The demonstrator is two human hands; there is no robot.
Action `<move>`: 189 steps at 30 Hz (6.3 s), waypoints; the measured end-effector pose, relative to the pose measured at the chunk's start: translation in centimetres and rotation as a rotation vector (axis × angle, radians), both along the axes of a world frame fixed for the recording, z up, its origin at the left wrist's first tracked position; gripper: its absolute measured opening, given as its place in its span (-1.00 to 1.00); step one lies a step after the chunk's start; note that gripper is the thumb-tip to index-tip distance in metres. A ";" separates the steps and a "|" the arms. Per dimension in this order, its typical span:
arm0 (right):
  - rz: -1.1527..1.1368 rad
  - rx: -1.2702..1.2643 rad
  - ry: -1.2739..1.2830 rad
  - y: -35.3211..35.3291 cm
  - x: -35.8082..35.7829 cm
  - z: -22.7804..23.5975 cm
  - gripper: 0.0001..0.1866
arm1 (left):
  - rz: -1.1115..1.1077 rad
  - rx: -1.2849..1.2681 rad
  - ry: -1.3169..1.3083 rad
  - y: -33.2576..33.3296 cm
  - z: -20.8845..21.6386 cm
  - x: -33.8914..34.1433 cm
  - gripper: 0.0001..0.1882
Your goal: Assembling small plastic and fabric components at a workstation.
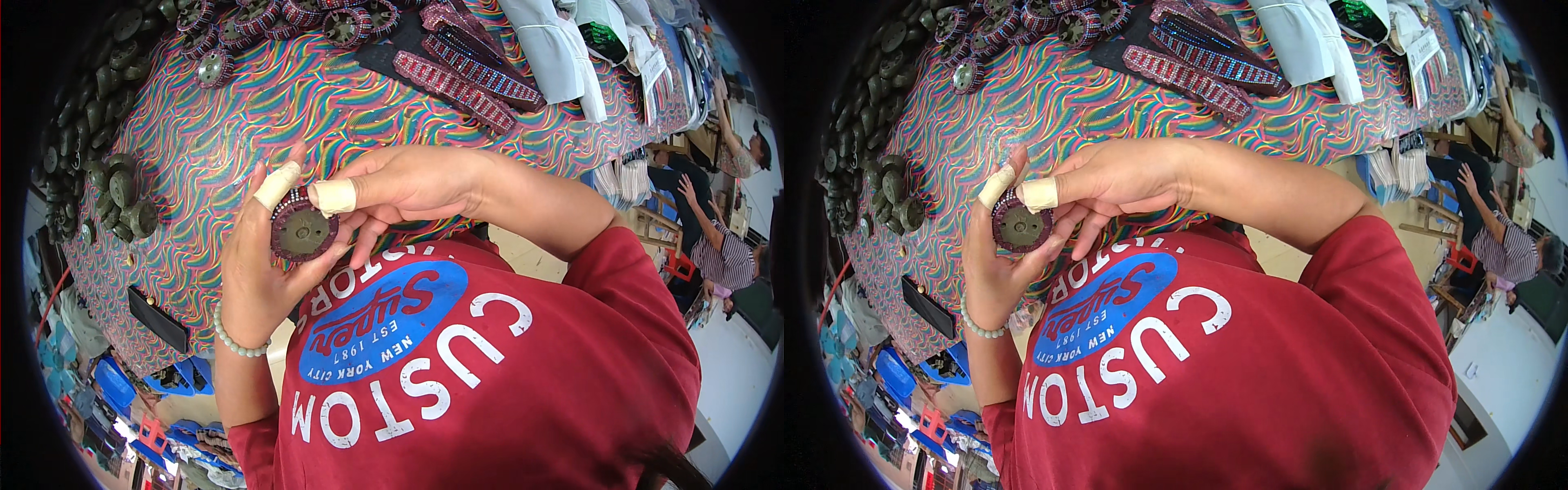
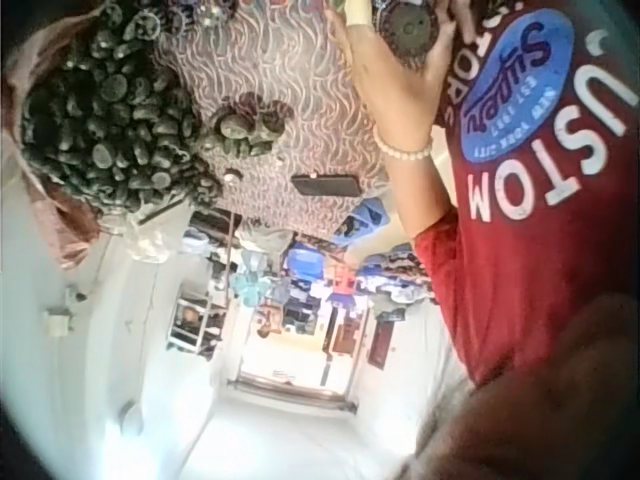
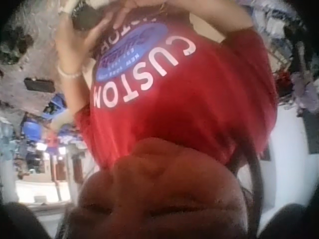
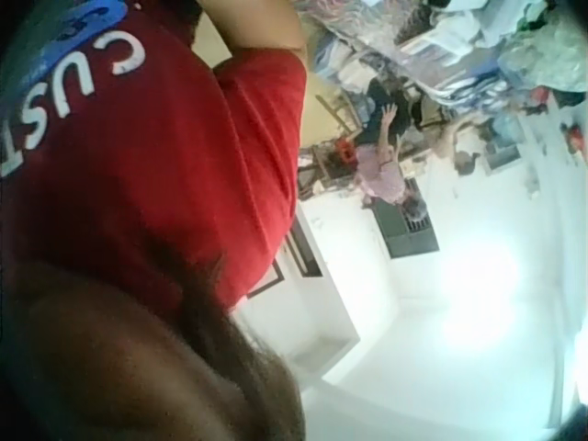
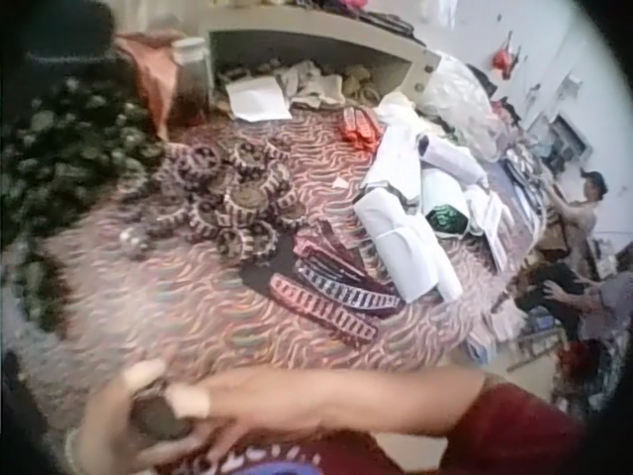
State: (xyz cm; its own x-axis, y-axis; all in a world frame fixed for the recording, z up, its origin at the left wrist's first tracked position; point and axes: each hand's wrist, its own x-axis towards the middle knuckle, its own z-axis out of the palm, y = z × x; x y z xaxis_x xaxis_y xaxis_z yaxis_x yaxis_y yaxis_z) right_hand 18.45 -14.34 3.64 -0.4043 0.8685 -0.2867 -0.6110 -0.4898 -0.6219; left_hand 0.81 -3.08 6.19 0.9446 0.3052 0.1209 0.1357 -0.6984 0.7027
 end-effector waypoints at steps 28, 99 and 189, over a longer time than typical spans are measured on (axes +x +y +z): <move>-1.069 -0.081 -1.363 -14.8 1.0 -1.2 -0.68 | 0.375 0.465 -0.406 9.0 -1.6 11.6 -0.35; -1.437 0.216 -0.447 -17.2 16.8 4.5 -0.71 | -0.120 0.554 -0.291 -5.0 -9.5 14.1 -0.49; -0.864 0.740 -0.611 -9.6 -6.7 -0.7 -0.72 | 0.220 -2.024 -0.673 -7.1 -5.1 -1.7 -0.58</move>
